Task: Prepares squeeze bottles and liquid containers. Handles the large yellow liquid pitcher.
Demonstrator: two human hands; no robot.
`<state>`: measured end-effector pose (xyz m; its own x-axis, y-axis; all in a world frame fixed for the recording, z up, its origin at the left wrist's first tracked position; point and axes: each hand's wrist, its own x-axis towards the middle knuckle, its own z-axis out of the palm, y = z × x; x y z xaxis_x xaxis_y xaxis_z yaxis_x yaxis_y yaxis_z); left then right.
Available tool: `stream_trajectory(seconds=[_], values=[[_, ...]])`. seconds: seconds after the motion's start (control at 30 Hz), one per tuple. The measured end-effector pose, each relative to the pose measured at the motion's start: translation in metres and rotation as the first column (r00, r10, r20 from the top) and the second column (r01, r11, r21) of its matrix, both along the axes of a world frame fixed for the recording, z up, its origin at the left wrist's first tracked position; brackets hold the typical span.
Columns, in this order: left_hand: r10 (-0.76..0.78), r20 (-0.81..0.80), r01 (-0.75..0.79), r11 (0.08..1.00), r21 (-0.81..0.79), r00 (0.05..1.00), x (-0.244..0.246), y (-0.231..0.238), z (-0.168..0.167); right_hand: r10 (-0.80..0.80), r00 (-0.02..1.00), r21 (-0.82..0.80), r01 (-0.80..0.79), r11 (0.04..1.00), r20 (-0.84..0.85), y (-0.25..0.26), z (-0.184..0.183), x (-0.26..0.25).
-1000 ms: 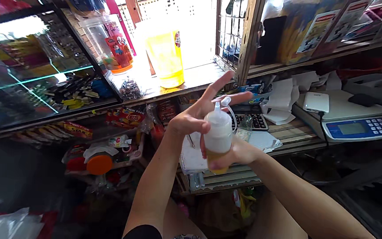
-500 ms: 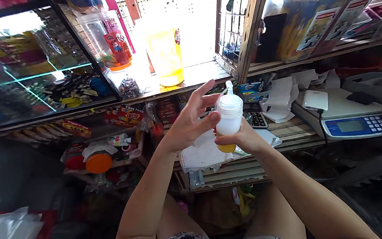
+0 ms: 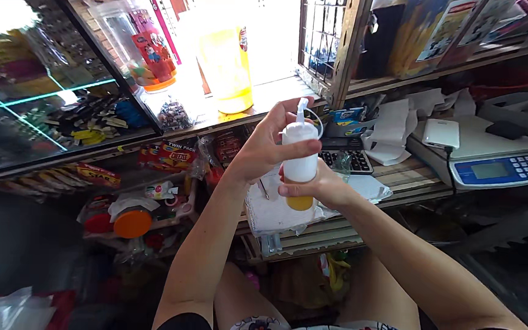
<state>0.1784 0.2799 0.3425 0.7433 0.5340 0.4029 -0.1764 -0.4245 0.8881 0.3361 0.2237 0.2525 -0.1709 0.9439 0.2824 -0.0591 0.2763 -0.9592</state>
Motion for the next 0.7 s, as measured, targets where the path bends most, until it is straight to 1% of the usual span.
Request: stream_trajectory(seconds=[0.07, 0.1, 0.17, 0.23, 0.3, 0.33, 0.4, 0.43, 0.5, 0.57, 0.7], values=[[0.222, -0.009, -0.222, 0.975, -0.028, 0.975, 0.009, -0.005, 0.005, -0.135, 0.989, 0.004, 0.135, 0.991, 0.064, 0.009, -0.002, -0.001], [0.295, -0.003, -0.295, 0.955, -0.037, 0.955, 0.013, -0.005, 0.006, -0.189, 0.978, 0.008, 0.189, 0.982, 0.092, 0.014, -0.002, -0.001], [0.372, -0.005, -0.372, 0.927, -0.052, 0.928, 0.018, 0.000, 0.010, -0.254, 0.961, 0.030, 0.252, 0.967, 0.110, 0.021, -0.004, -0.002], [0.401, -0.011, -0.400, 0.912, -0.091, 0.916, 0.019, 0.007, 0.012, -0.276, 0.955, 0.053, 0.272, 0.961, 0.108, 0.028, -0.004, -0.001], [0.419, 0.031, -0.407, 0.894, -0.186, 0.907, 0.019, 0.019, 0.013, -0.274, 0.955, 0.061, 0.268, 0.961, 0.114, 0.035, -0.003, 0.002], [0.428, 0.059, -0.399, 0.879, -0.261, 0.902, 0.018, 0.024, 0.014, -0.269, 0.956, 0.066, 0.262, 0.963, 0.121, 0.039, -0.002, 0.005], [0.455, 0.110, -0.368, 0.821, -0.437, 0.884, 0.011, 0.033, 0.018, -0.270, 0.955, 0.080, 0.262, 0.962, 0.122, 0.051, 0.003, 0.012], [0.455, 0.133, -0.328, 0.788, -0.521, 0.880, 0.004, 0.036, 0.019, -0.286, 0.952, 0.090, 0.277, 0.957, 0.111, 0.060, 0.007, 0.017], [0.489, 0.200, -0.262, 0.718, -0.644, 0.849, -0.010, 0.040, 0.013, -0.354, 0.933, 0.071, 0.350, 0.934, 0.069, 0.087, 0.022, 0.027], [0.510, 0.235, -0.219, 0.678, -0.702, 0.827, -0.023, 0.040, 0.003, -0.430, 0.901, 0.076, 0.426, 0.902, 0.062, 0.121, 0.042, 0.035], [0.562, 0.238, -0.217, 0.623, -0.751, 0.792, -0.044, 0.033, -0.028, -0.461, 0.887, 0.158, 0.454, 0.877, 0.010, 0.195, 0.068, 0.044]])
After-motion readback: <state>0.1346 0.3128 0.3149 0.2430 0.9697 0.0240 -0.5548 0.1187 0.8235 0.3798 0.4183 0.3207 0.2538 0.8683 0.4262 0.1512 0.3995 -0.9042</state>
